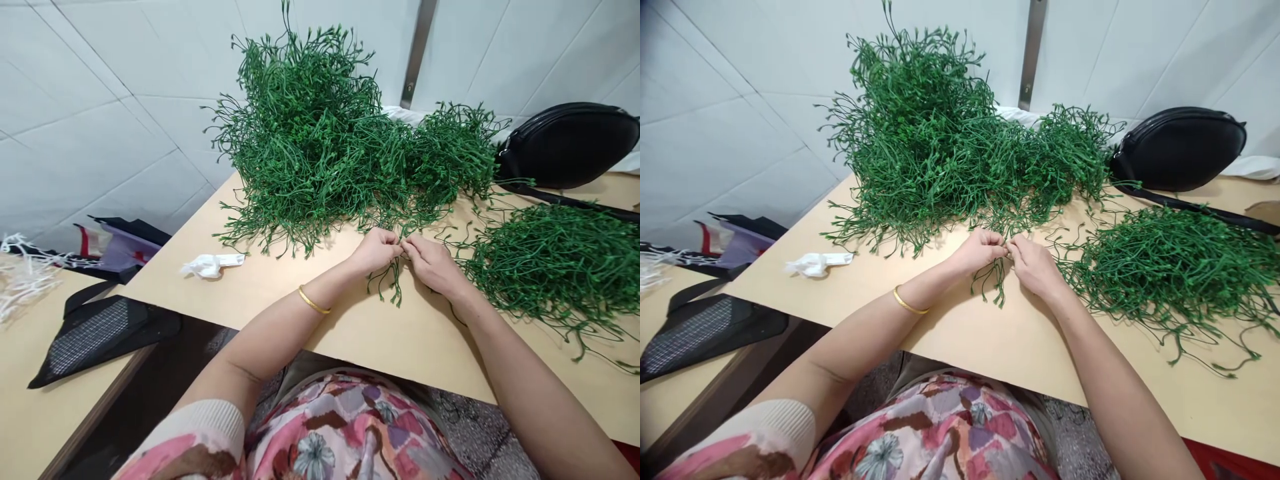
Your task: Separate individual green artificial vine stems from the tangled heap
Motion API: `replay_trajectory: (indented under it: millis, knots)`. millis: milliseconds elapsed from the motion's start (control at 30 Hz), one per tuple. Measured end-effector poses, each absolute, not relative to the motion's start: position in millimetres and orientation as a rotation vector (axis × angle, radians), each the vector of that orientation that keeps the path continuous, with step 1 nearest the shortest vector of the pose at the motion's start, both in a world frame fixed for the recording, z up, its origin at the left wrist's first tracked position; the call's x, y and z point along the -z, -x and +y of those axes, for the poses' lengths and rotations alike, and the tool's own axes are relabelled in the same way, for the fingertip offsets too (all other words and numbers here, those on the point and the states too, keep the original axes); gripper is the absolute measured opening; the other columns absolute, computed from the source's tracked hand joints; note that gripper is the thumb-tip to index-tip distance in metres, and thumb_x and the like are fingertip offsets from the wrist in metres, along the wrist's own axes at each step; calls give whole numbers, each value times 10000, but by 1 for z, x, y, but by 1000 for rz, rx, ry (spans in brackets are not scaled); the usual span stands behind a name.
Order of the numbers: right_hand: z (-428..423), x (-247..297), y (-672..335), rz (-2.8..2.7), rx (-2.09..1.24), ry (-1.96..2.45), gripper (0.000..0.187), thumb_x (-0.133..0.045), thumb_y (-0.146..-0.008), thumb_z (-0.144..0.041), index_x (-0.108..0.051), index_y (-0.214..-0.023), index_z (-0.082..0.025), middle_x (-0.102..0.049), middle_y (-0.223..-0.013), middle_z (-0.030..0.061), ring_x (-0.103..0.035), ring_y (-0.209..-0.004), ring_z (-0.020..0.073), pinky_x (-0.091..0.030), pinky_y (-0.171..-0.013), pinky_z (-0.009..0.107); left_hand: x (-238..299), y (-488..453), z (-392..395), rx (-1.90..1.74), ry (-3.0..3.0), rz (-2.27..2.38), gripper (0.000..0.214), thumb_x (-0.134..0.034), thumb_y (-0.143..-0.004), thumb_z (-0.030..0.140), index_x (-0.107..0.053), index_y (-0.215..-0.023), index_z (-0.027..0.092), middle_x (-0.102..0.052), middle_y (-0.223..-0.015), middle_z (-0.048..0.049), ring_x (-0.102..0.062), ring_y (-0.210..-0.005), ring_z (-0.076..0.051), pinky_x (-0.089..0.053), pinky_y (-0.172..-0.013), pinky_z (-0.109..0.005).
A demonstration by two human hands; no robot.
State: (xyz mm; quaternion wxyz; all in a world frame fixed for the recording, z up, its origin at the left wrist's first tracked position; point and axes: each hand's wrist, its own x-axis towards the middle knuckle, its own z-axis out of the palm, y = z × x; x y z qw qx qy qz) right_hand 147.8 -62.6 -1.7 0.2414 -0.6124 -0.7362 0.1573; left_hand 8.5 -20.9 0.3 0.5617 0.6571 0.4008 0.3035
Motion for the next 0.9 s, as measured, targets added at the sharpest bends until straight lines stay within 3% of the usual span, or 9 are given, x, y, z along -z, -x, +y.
replay_trajectory:
  millis: [300,500,600,767,900]
  knots:
    - [-64,-4,-161,-2081,-579,1350,323,-363,-887,-392,-376,-621,-209,-362,-552,-29,-327,-534,112,-261,-540,263,-15,7,-16,-496,-1468,718,248,-605,-629,206,-408,-494,141,-277,-461,67,-213,-432,-21,-120,-460,-227]
    - [-84,-21,-159,-1671,-1268,1093,441,-463,-795,-590,-428,-575,-210,-291,-506,-42,-265,-459,93,-246,-456,267,-22,12,-20,-362,-1348,490,260,-700,-575,312,-508,-580,137,-358,-469,60,-252,-408,-20,-123,-426,-219]
    - [-85,-22,-156,-1428,-1354,1033,439,-520,-752,-608,-439,-577,-214,-230,-474,-64,-216,-429,81,-250,-437,263,-19,9,-21,-389,-1272,471,269,-720,-555,328,-549,-623,132,-383,-479,53,-257,-405,-19,-106,-416,-217]
    - [-71,-13,-157,-1262,-1201,1208,402,-612,-703,-581,-534,-670,-189,-480,-613,-9,-432,-547,90,-379,-508,234,-15,5,-18,-501,-1290,644,283,-700,-619,284,-464,-556,140,-307,-460,67,-214,-398,-6,-97,-417,-219]
    - [-63,-2,-160,-1335,-1182,1319,422,-578,-711,-599,-525,-681,-181,-521,-677,0,-481,-590,101,-426,-568,247,-14,3,-17,-587,-1379,755,311,-673,-667,278,-422,-535,150,-269,-432,74,-201,-397,-10,-94,-424,-225]
